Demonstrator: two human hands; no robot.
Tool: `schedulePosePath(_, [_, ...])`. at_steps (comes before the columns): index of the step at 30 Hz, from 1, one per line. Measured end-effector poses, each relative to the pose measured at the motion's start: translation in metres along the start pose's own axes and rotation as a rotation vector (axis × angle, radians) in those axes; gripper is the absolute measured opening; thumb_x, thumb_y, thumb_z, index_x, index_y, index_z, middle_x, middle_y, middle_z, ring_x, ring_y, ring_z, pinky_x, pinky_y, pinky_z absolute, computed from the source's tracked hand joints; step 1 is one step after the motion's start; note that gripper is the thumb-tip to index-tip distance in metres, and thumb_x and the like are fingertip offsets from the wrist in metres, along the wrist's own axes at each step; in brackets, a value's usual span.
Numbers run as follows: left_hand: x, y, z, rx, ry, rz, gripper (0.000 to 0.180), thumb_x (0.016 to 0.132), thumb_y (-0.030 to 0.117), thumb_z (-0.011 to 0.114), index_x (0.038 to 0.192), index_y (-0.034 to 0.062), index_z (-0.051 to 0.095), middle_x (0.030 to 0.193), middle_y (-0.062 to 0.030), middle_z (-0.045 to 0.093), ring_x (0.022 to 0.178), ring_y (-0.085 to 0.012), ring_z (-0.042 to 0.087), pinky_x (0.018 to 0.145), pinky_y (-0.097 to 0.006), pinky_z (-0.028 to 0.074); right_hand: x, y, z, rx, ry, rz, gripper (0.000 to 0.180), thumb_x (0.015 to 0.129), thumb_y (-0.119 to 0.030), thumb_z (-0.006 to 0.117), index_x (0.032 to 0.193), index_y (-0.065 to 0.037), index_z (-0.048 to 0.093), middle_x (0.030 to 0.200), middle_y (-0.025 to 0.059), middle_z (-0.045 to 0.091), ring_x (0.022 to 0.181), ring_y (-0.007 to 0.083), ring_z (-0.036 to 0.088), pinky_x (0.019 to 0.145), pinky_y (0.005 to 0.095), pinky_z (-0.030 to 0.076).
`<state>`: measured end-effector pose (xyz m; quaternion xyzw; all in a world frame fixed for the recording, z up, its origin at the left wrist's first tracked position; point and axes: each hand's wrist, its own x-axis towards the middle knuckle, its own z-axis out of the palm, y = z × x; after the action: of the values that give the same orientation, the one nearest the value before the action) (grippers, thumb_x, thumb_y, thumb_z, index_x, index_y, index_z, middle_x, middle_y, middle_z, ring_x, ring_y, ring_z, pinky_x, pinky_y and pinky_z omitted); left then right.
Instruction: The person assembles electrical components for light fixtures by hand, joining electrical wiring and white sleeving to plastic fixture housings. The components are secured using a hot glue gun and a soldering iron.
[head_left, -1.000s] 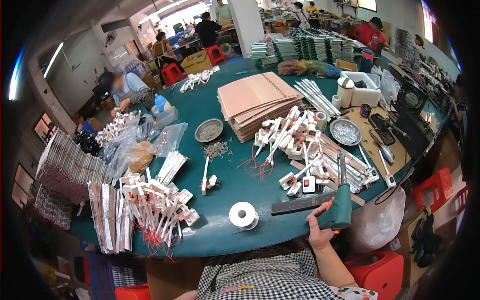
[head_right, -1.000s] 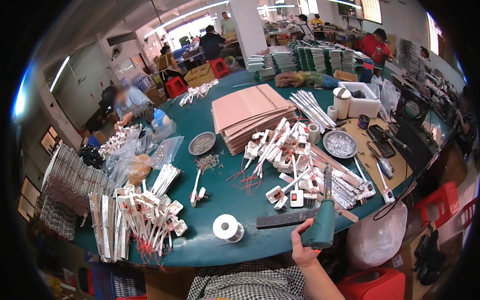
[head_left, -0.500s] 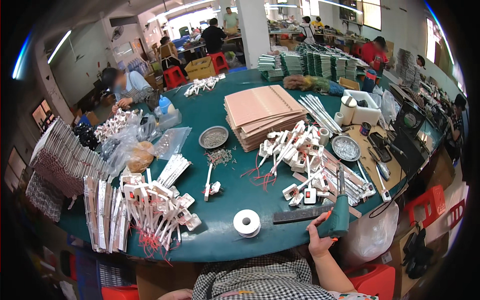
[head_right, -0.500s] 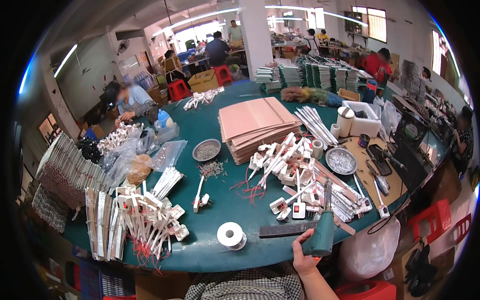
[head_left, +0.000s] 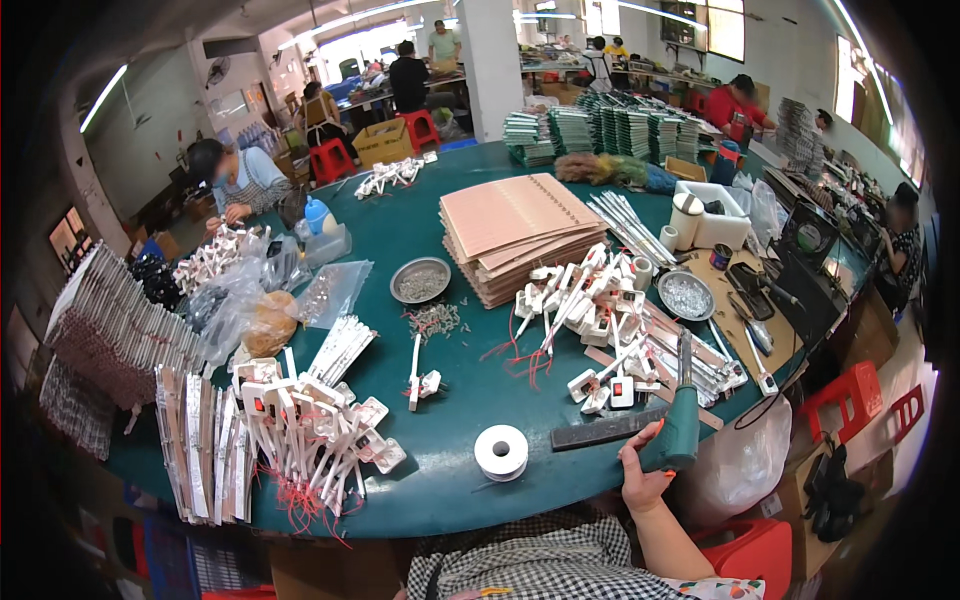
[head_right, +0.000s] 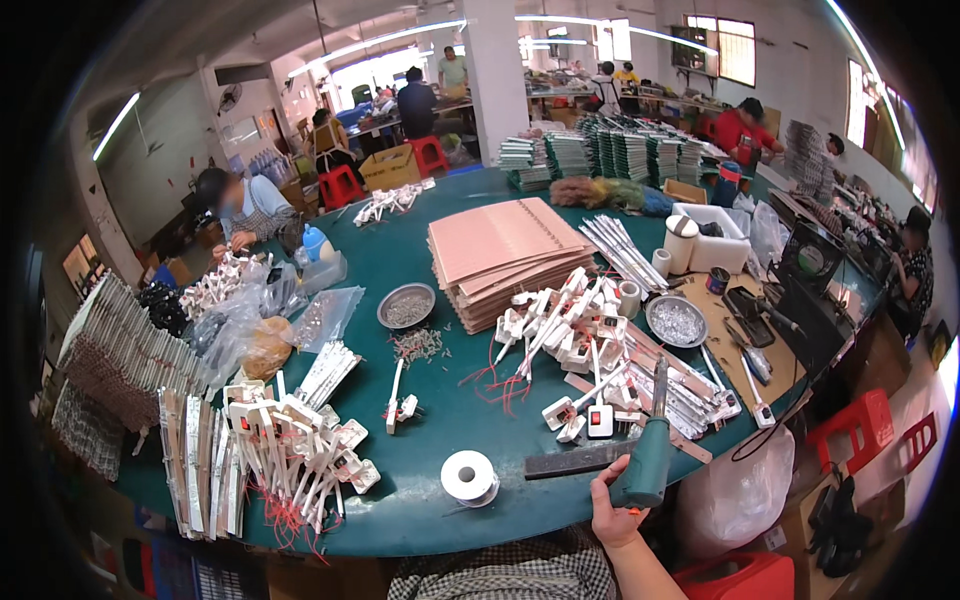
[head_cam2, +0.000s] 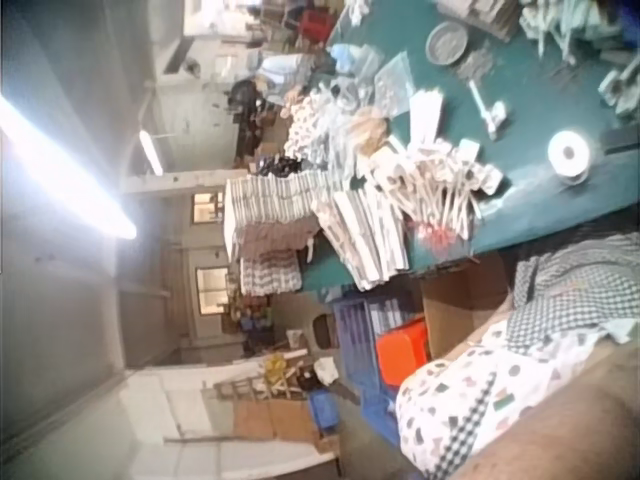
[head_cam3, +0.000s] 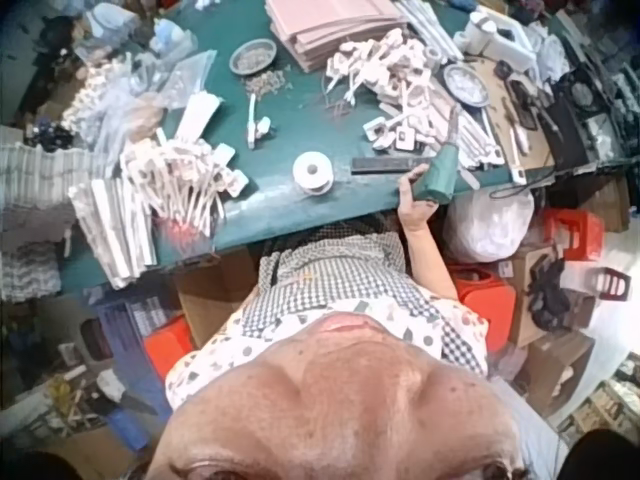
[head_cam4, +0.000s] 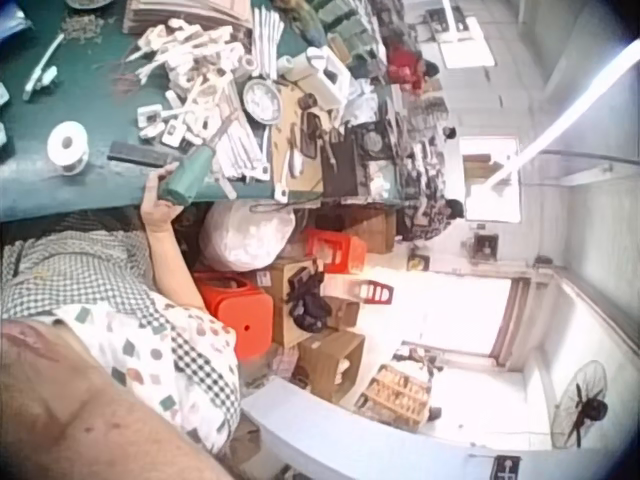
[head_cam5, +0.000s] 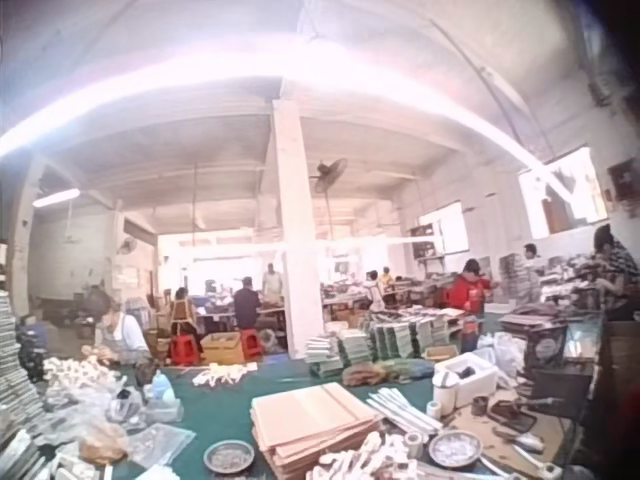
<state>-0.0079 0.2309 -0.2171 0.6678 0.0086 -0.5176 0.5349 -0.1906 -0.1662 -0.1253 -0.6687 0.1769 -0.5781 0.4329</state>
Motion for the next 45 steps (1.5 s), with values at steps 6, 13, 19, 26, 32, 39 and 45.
schedulePosePath(6, [-0.022,0.011,0.009,0.046,0.034,0.03,0.081,0.08,0.028,0.074,0.144,0.0056,0.029,0.14,-0.0183,0.042,0.131,-0.0288,0.039,0.109,-0.037,0.031,-0.003,0.001,0.001,0.078,0.072,0.069,0.054,0.078,0.01,0.062,0.124,-0.002,0.038,0.111,0.0091,0.048,0.083,0.0133,0.055,0.069,0.0261,0.05])
schedulePosePath(13, [-0.051,0.018,0.015,0.076,0.12,0.06,0.084,0.08,0.031,0.075,0.145,0.0075,0.027,0.144,-0.0187,0.039,0.134,-0.0295,0.036,0.11,-0.037,0.029,-0.006,-0.001,0.0,0.006,0.079,0.066,0.053,0.079,0.008,0.063,0.125,-0.001,0.038,0.108,0.0086,0.048,0.082,0.0136,0.055,0.073,0.0259,0.048])
schedulePosePath(19, [-0.074,0.036,0.02,0.546,0.087,-0.039,0.08,0.08,0.021,0.075,0.144,0.0054,0.03,0.139,-0.0176,0.045,0.126,-0.0269,0.044,0.105,-0.038,0.035,-0.005,0.0,-0.003,0.0,0.037,0.052,0.056,0.08,0.007,0.06,0.129,-0.001,0.033,0.109,0.0079,0.046,0.08,0.0139,0.055,0.071,0.0267,0.049])
schedulePosePath(26, [-0.046,0.01,-0.02,0.583,-0.209,0.113,0.101,0.072,0.031,0.082,0.143,-0.0024,0.019,0.137,-0.0207,0.044,0.126,-0.0255,0.044,0.107,-0.035,0.036,-0.003,0.003,-0.004,-0.084,-0.016,-0.042,0.068,0.082,0.007,0.054,0.141,0.001,0.022,0.114,0.0078,0.044,0.076,0.0137,0.054,0.067,0.0265,0.05])
schedulePosePath(32, [-0.015,-0.078,-0.068,0.269,-0.332,0.008,0.104,0.069,0.008,0.082,0.146,-0.0023,0.012,0.142,-0.0147,0.039,0.127,-0.0216,0.045,0.107,-0.037,0.038,-0.003,0.002,-0.004,-0.091,-0.027,-0.033,0.069,0.082,0.007,0.054,0.143,0.002,0.019,0.115,0.0082,0.043,0.076,0.0132,0.053,0.067,0.0265,0.049])
schedulePosePath(39, [-0.029,-0.094,-0.079,0.072,-0.386,-0.052,0.098,0.072,0.002,0.079,0.146,0.0011,0.015,0.14,-0.014,0.041,0.125,-0.0205,0.047,0.107,-0.037,0.038,-0.004,0.0,-0.004,-0.056,-0.004,-0.008,0.069,0.083,0.006,0.053,0.143,0.001,0.019,0.115,0.0084,0.043,0.077,0.0129,0.052,0.068,0.0268,0.049])
schedulePosePath(45, [-0.049,-0.05,-0.047,-0.064,-0.279,0.133,0.075,0.079,0.008,0.074,0.14,0.0002,0.031,0.129,-0.0122,0.052,0.115,-0.0187,0.053,0.099,-0.033,0.043,-0.008,0.001,-0.005,-0.098,0.023,0.007,0.069,0.084,0.006,0.052,0.143,0.001,0.017,0.113,0.0085,0.044,0.077,0.0126,0.052,0.07,0.0272,0.049])
